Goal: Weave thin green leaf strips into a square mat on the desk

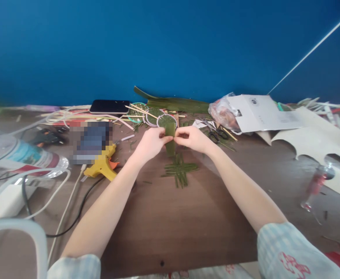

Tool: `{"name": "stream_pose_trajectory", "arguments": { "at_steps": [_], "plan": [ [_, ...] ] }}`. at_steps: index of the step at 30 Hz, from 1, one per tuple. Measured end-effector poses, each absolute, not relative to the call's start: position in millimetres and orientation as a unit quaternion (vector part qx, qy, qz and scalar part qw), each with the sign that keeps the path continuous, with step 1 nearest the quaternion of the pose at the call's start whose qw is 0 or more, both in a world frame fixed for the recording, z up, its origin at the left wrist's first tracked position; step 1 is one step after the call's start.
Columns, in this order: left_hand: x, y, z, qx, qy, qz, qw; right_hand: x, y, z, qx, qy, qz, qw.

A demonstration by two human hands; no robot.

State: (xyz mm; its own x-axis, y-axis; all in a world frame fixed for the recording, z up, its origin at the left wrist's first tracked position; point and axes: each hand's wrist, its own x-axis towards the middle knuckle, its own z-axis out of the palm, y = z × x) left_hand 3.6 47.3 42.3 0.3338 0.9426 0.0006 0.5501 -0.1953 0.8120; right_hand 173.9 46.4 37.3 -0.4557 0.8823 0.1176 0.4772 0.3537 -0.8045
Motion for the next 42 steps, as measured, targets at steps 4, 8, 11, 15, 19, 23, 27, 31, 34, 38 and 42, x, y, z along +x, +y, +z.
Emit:
{"name": "stream_pose_trajectory", "arguments": {
  "at_steps": [4,8,11,15,19,23,27,31,34,38,42],
  "plan": [
    [4.1,42.9,49.8,0.744,0.512,0.243,0.352,170.9,45.1,37.8,-0.444,-0.773,0.346,0.293],
    [2.1,41.6,55.2,0.768,0.485,0.237,0.344,174.2,50.2,32.9,-0.461,-0.767,0.323,0.307],
    [-2.2,42.3,59.5,0.760,0.469,0.240,0.380,185.5,57.9,28.5,-0.484,-0.762,0.292,0.316],
    [-8.8,46.0,59.9,0.740,0.475,0.260,0.399,202.5,66.0,23.3,-0.512,-0.769,0.253,0.286],
    [-7.2,49.4,51.4,0.716,0.477,0.267,0.435,209.5,70.1,12.2,-0.548,-0.779,0.194,0.233],
    [-0.1,47.7,45.0,0.668,0.479,0.274,0.499,209.5,72.4,5.7,-0.567,-0.778,0.146,0.227],
    [2.5,46.9,40.9,0.673,0.487,0.261,0.492,205.8,68.1,19.9,-0.560,-0.749,0.195,0.294],
    [2.8,48.2,37.5,0.681,0.497,0.270,0.465,195.6,57.3,39.8,-0.487,-0.761,0.324,0.281],
    [4.7,47.4,38.5,0.681,0.487,0.268,0.477,186.4,50.4,46.1,-0.448,-0.763,0.397,0.245],
    [7.0,44.8,42.7,0.684,0.489,0.263,0.473,179.1,46.8,44.7,-0.430,-0.770,0.405,0.240],
    [7.4,42.6,45.3,0.690,0.494,0.262,0.460,178.3,47.1,42.7,-0.433,-0.776,0.390,0.242]
  ]
}}
